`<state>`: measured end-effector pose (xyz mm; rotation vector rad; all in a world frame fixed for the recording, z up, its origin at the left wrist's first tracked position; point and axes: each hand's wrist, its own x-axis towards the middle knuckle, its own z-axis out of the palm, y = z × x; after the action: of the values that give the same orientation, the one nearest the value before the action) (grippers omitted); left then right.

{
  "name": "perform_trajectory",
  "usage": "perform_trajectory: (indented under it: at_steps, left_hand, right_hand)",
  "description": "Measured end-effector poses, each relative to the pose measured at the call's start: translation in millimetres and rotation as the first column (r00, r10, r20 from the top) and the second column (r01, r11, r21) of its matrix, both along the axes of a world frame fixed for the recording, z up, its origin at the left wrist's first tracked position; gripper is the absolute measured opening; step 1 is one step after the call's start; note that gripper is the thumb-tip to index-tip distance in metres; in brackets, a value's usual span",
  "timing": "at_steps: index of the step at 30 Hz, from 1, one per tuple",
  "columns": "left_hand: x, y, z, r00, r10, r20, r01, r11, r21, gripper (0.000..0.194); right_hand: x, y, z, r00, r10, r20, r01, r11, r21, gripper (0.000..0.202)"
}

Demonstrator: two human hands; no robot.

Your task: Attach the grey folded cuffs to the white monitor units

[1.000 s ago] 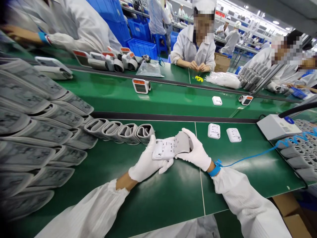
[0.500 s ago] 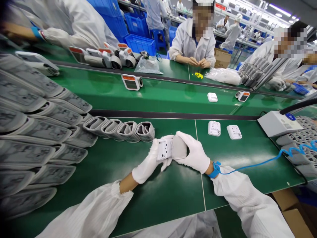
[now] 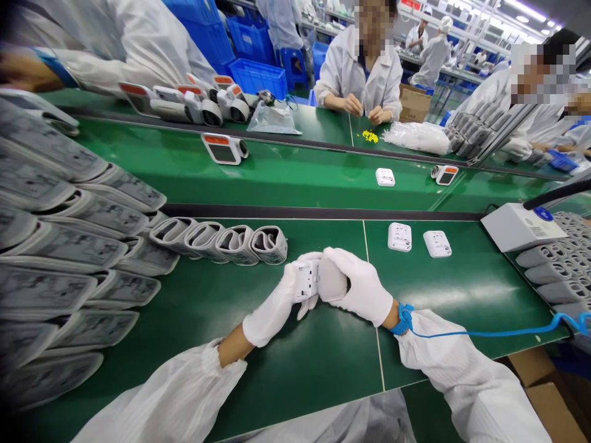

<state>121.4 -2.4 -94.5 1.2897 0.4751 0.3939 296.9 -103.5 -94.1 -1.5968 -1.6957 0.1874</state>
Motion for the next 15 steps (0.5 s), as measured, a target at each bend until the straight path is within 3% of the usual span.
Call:
perform_trajectory:
  at_steps: [10, 13, 15]
  left_hand:
    - [-1.0, -3.8, 3.4, 0.995, 0.035, -0.097, -0.019, 0.988, 0.155, 0.086]
    - [-0.1, -3.2, 5.6, 0.987, 0.051, -0.154, -0.010, 0.967, 0.254, 0.110]
    - [0.7, -3.3, 7.7, 0.981, 0.044, -0.187, 0.024, 0.938, 0.347, 0.110]
  right_hand:
    - [-24.9, -6.1, 0.3, 0.992, -0.108, 0.071, 0.105, 0.993, 0.047, 0.061]
    - [-20.8, -6.4, -6.1, 0.990, -0.139, -0.003, 0.139, 0.987, 0.076, 0.066]
    - [-14.5, -5.1, -7.9, 0.986, -0.149, -0.077, 0.151, 0.988, 0.013, 0.078]
